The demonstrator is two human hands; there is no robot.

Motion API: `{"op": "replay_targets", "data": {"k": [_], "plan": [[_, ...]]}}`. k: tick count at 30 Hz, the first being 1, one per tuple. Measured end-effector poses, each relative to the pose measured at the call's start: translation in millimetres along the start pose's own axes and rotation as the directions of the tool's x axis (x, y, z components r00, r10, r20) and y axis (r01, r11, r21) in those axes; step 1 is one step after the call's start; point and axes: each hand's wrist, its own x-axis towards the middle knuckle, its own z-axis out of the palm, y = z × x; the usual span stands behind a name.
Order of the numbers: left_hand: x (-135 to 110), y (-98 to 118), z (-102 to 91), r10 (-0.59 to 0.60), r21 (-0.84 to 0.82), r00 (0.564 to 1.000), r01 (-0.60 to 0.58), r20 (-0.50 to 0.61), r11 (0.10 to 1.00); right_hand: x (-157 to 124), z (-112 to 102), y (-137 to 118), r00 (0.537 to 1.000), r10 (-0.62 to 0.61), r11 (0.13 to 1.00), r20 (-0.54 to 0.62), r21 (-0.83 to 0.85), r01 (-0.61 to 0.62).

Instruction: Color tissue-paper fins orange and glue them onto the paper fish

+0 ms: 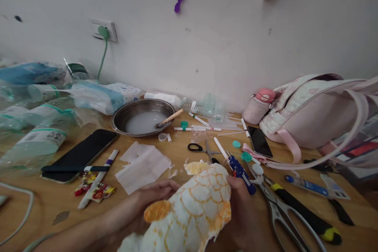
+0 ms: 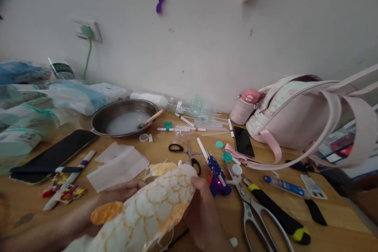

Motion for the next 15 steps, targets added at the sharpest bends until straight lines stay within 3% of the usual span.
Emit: {"op": "replay_targets", "data": {"k": [3,6,11,15], "plan": [[-0.7,-0.2,5.1,-0.042,-0.074,0.997,0.048,0.072,0.996,1.4,-0.5,0.6,0.995,0.101,0.993,0.018,-0.069,-0.099],[-1.9,-4.0,4.7,-0.102,-0.105,0.984,0.118,0.149,0.987,1.6,1.5,4.2,0.992,0.123,0.983,0.000,-0.141,-0.121],[-5.0,-6.1,3.6,-0.066,-0.048,0.979,0.077,0.190,0.996,2.0,2.4,7.9,0.989,0.028,0.940,-0.144,-0.333,-0.076],[-7.4,-1.1,6.7,-0.097,0.011,0.976,0.097,0.193,0.995,2.9,3.7,9.2,0.986,-0.040,0.887,-0.159,-0.460,-0.038]]}}
